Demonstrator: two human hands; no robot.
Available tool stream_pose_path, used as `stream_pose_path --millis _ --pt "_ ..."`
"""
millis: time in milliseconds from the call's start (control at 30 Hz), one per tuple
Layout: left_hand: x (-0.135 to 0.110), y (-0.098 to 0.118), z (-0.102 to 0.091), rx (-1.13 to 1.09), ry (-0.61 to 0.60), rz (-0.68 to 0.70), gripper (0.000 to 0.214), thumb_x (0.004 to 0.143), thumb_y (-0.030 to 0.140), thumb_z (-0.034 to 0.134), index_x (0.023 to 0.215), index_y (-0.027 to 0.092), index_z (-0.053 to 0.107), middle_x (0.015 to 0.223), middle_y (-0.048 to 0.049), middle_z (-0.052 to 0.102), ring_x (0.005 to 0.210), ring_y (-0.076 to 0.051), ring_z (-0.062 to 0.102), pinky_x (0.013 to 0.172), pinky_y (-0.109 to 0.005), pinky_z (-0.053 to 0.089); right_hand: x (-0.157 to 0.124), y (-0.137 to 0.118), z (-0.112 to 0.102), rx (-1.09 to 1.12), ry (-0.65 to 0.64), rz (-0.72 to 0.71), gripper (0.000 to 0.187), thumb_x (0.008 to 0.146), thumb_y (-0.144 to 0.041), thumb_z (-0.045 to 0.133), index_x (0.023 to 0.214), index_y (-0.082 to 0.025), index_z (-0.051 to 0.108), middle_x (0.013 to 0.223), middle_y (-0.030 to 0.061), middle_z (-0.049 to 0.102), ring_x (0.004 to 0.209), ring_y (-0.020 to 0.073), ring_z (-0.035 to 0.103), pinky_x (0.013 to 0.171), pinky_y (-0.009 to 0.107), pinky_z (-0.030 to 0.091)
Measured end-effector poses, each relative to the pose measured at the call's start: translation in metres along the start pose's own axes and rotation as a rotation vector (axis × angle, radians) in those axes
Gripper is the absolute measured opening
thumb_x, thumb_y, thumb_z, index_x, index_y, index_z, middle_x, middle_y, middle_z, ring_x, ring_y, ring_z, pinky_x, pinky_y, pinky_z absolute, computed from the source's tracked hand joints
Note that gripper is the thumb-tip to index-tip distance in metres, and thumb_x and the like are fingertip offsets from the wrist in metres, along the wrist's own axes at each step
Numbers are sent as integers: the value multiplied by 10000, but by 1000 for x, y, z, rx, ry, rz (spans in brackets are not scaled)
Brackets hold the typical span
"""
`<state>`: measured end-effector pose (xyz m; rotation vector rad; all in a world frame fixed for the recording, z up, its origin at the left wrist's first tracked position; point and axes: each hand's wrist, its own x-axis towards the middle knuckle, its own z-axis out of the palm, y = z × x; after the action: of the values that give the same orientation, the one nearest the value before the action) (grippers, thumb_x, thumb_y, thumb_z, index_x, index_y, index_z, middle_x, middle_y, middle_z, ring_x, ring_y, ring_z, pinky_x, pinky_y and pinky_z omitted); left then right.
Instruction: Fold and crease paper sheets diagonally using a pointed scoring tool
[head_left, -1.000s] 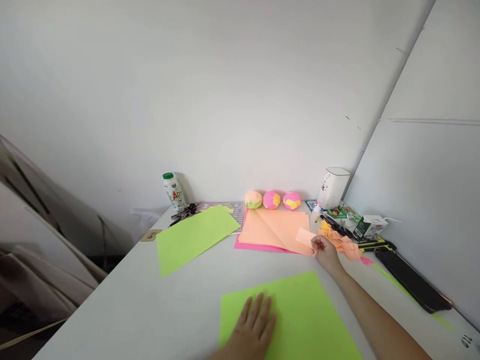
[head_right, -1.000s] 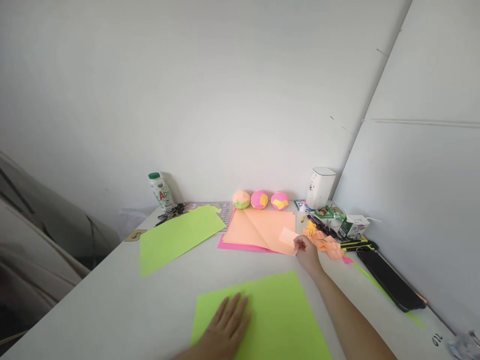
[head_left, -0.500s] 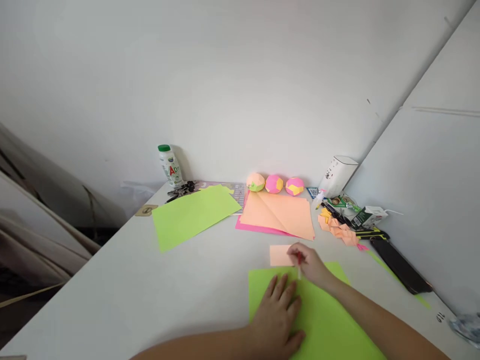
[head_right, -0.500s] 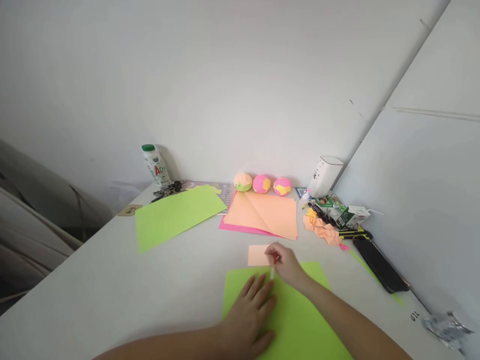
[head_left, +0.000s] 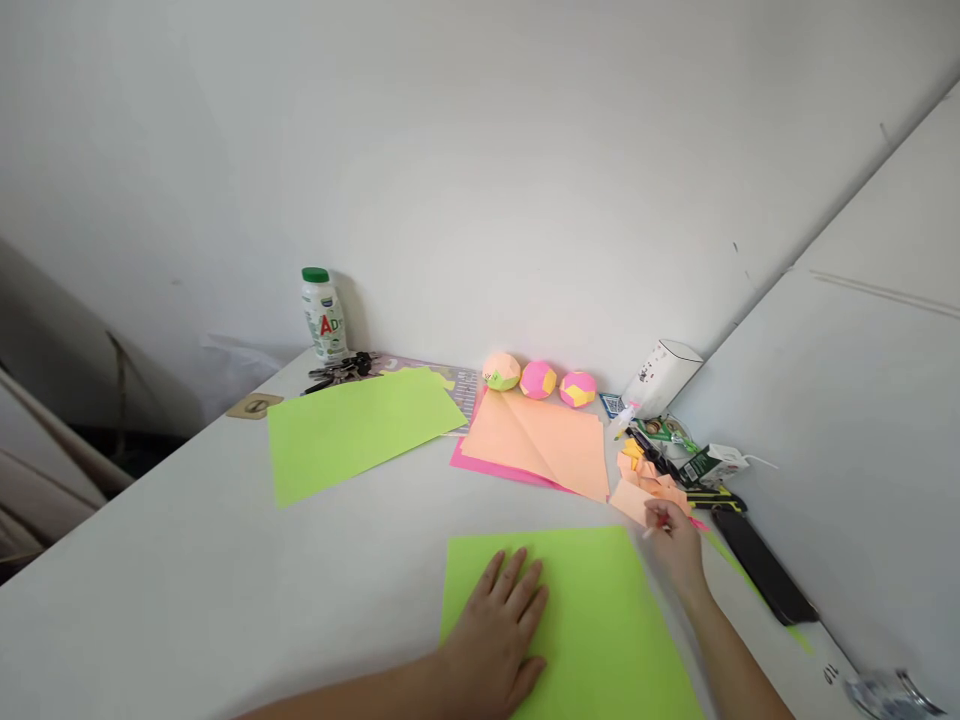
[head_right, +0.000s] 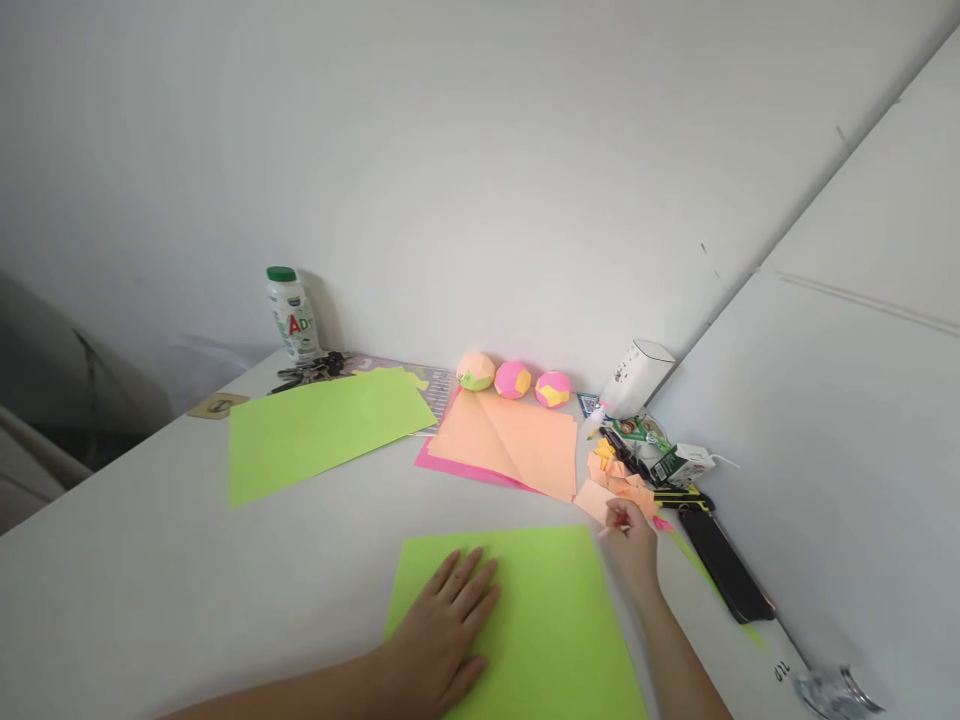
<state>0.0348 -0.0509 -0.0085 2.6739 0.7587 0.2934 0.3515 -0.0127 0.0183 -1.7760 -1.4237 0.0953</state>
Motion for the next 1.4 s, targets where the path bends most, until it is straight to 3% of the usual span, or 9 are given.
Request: stream_pose_path --millis 133,333,500,767,933,1067,1267,1333,1400 --pt "0 0 2 16 -16 -3 630 921 422 394 1471 174 213 1534 -110 142 1405 -365 66 1126 -586 93 -3 12 -30 -167 71 0 130 655 -343 590 649 -216 561 588 47 573 603 227 524 556 334 420" --pt "0 -5 12 39 10 24 650 913 453 423 1473 207 205 1536 -94 125 1404 -366 81 1125 -590 110 -48 -30 -28 -169 78 -136 222 883 -323 411 784 -228 586 774 87 656 767 238 614 752 364 486" --pt "-2 -11 6 41 -57 -11 641 892 433 466 1455 201 265 1533 -95 125 1405 -357 83 1123 -581 141 -123 -60 2 -37 -412 -708 272 834 -195 504 1085 -231 601 1111 83 683 998 239 650 843 337 537" --pt "-45 -18 -49 -11 -317 88 918 745 481 673 1477 249 171 1530 -91 98 1400 -332 122 1117 -515 218 -177 -55 21 -233 -301 -1071 172 851 -222 567 1017 -242 603 1199 57 651 1081 254 626 906 394 535" --pt "-106 -52 -3 180 -65 174 824 866 330 581 1485 304 38 1493 -87 263 1380 -288 243 1108 -440 272 -170 -60 25 -108 -347 -1012 232 827 -200 584 1051 -251 614 1137 55 684 1058 248 640 911 384 534" --pt "-136 -56 15 221 18 144 757 878 446 535 1483 282 110 1485 -80 305 1377 -280 266 1122 -408 247 -153 -74 15 -52 -516 -1019 113 819 -194 584 921 -215 627 1168 93 665 1162 289 566 984 453 468" --pt "-121 -26 -27 21 114 52 456 837 374 591 1259 251 471 1332 -117 518 1302 -304 378 1039 -437 356 -140 -98 -3 -27 -692 -831 248 810 -367 635 923 -146 629 1011 143 699 1107 312 595 974 444 468" --pt "-105 -23 -46 -102 106 -15 166 902 239 467 1037 224 562 1184 -93 601 1167 -242 499 976 -375 409 -143 -104 -7 49 -716 -647 217 804 -275 629 977 -145 621 997 132 688 1059 276 616 945 391 485" --pt "-88 -26 -62 -207 73 -96 190 949 253 371 954 209 556 983 -60 639 935 -182 579 832 -294 462 -144 -108 -12 106 -757 -409 227 805 -240 607 1020 -167 606 979 109 674 948 232 641 840 325 523"
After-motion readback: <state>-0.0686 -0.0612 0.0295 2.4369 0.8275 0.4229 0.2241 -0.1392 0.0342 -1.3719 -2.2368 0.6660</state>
